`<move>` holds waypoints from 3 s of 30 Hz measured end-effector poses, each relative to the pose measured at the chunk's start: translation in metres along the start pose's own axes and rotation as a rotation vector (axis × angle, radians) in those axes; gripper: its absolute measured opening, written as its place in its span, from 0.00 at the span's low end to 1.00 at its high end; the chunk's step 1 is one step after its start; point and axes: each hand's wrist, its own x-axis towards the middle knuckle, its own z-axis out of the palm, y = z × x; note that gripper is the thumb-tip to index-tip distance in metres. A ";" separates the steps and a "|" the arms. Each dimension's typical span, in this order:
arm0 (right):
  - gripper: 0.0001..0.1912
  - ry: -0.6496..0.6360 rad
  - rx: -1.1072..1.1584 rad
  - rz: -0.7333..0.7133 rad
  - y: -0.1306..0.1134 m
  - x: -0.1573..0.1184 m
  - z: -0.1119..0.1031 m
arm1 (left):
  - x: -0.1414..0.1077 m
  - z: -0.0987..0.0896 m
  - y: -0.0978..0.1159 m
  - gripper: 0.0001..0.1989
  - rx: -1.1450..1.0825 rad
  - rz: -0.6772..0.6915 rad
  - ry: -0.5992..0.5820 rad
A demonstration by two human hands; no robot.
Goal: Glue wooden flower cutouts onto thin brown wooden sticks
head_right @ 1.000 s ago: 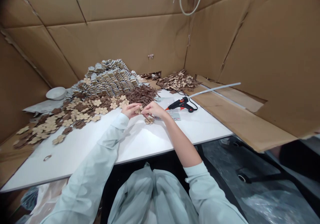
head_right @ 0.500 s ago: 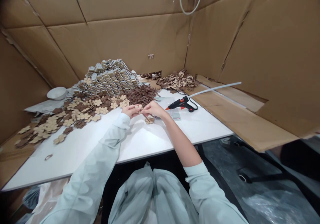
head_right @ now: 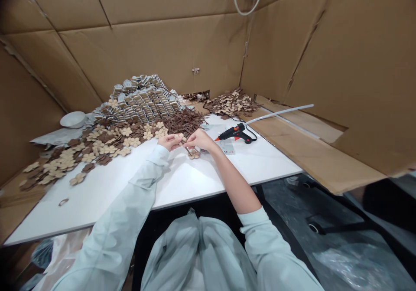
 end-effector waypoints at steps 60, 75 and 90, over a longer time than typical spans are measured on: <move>0.15 0.216 0.264 0.164 -0.020 -0.003 0.007 | 0.002 0.000 -0.005 0.21 -0.032 0.156 -0.034; 0.14 0.159 0.290 0.163 -0.019 -0.003 0.011 | 0.010 -0.001 -0.019 0.26 -0.082 0.249 0.028; 0.14 0.157 0.294 0.146 -0.020 -0.005 0.010 | 0.003 0.007 -0.019 0.21 -0.046 0.287 0.055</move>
